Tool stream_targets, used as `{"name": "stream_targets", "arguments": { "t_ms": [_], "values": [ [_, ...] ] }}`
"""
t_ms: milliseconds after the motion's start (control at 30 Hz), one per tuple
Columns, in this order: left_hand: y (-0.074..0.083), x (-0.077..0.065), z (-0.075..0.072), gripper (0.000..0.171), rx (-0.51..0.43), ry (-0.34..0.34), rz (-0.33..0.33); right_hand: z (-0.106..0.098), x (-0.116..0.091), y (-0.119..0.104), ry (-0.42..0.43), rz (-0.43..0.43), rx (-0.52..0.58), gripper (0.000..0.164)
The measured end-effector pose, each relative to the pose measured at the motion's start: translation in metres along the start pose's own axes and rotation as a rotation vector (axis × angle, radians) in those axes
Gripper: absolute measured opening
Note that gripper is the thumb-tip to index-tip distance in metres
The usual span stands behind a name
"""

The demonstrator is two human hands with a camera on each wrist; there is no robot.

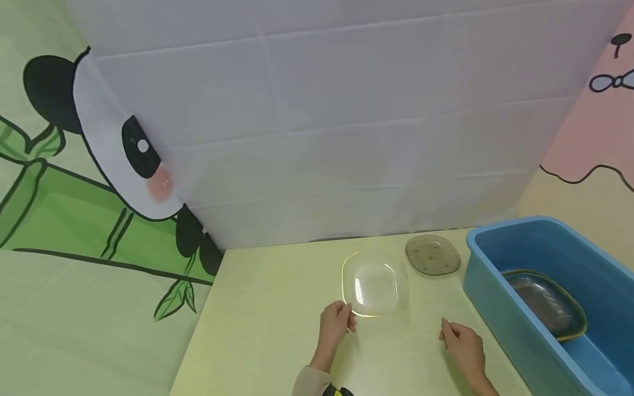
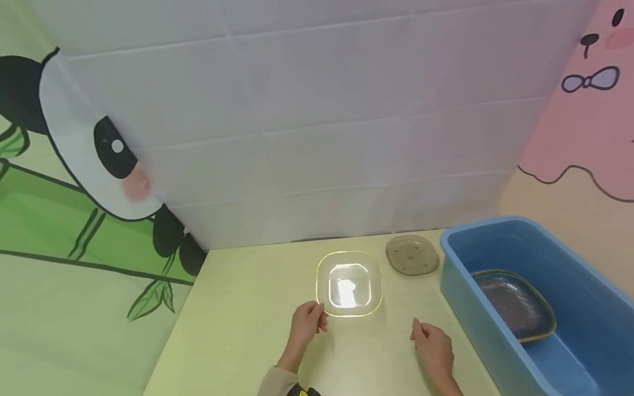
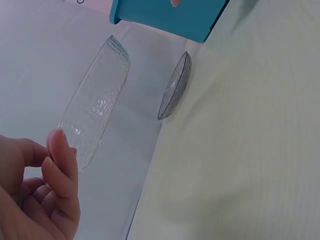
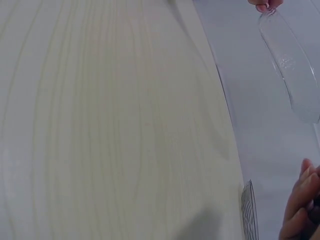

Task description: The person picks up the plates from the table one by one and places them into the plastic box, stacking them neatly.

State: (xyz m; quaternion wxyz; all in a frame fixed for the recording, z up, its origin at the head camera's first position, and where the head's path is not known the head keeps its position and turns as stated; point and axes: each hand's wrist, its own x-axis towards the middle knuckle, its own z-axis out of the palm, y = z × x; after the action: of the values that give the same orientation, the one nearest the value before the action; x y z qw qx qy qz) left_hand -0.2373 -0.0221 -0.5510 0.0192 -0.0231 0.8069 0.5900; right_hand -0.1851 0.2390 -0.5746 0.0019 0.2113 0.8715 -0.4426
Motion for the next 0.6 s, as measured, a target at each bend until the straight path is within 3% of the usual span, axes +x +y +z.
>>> {"name": "stream_targets", "arguments": {
  "t_ms": [267,600],
  "values": [
    [-0.001,-0.024,-0.001,0.024,-0.05,0.042,-0.017,0.006,0.0,0.0,0.003,-0.021,0.004,0.046],
    [-0.007,-0.029,0.002,0.024,-0.07,0.053,-0.027,0.013,0.001,-0.009,0.029,-0.042,0.053,0.059]
  ]
}}
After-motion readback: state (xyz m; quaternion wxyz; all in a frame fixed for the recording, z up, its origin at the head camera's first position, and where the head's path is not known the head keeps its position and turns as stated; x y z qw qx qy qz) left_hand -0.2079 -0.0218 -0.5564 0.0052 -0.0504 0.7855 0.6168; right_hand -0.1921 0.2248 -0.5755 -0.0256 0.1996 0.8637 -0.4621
